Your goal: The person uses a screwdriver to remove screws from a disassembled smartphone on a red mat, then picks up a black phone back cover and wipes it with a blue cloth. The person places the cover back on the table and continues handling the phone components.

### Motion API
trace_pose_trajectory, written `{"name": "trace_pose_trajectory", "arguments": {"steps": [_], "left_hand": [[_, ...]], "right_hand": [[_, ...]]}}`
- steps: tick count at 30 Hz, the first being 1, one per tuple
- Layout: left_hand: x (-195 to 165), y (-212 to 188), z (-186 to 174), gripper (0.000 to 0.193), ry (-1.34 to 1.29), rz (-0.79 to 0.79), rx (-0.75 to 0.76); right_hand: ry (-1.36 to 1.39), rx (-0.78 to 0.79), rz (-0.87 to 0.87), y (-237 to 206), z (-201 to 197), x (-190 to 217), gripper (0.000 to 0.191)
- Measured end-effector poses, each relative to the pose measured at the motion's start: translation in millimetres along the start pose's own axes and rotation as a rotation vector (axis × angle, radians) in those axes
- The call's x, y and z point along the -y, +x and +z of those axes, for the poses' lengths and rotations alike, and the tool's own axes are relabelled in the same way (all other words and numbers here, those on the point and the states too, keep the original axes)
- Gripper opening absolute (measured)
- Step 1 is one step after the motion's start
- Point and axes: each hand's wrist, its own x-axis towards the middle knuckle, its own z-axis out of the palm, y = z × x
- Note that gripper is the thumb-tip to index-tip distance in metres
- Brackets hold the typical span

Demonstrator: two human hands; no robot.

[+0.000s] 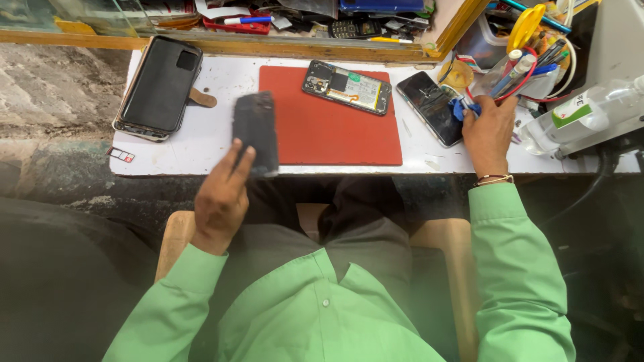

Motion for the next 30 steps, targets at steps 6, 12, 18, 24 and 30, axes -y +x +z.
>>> {"name": "trace_pose_trajectory", "arguments": {"steps": [6,12,18,24,30], "left_hand": [[16,20,16,0.044,0.077,-0.152,0.019],[29,26,23,0.051,0.108,-0.152,0.095],[40,22,20,0.058,0.009,-0.139,0.146],[31,27,14,0.059,-0.082,-0.152,0.092],[-7,33,25,0.049,-0.438,-0.222,-0.077]], "right_hand": [[-0.051,-0.122,-0.029,-8,-21,61,0.044],[0.506,0.167,-0.445,-2,-2,129,0.058],[0.354,0.287,-0.616,37,41,159,0.096],[0.545,0.452,-0.309,32,36,155,0.107],[0.717,0.211,-0.592,-15,7,160,0.106]]}}
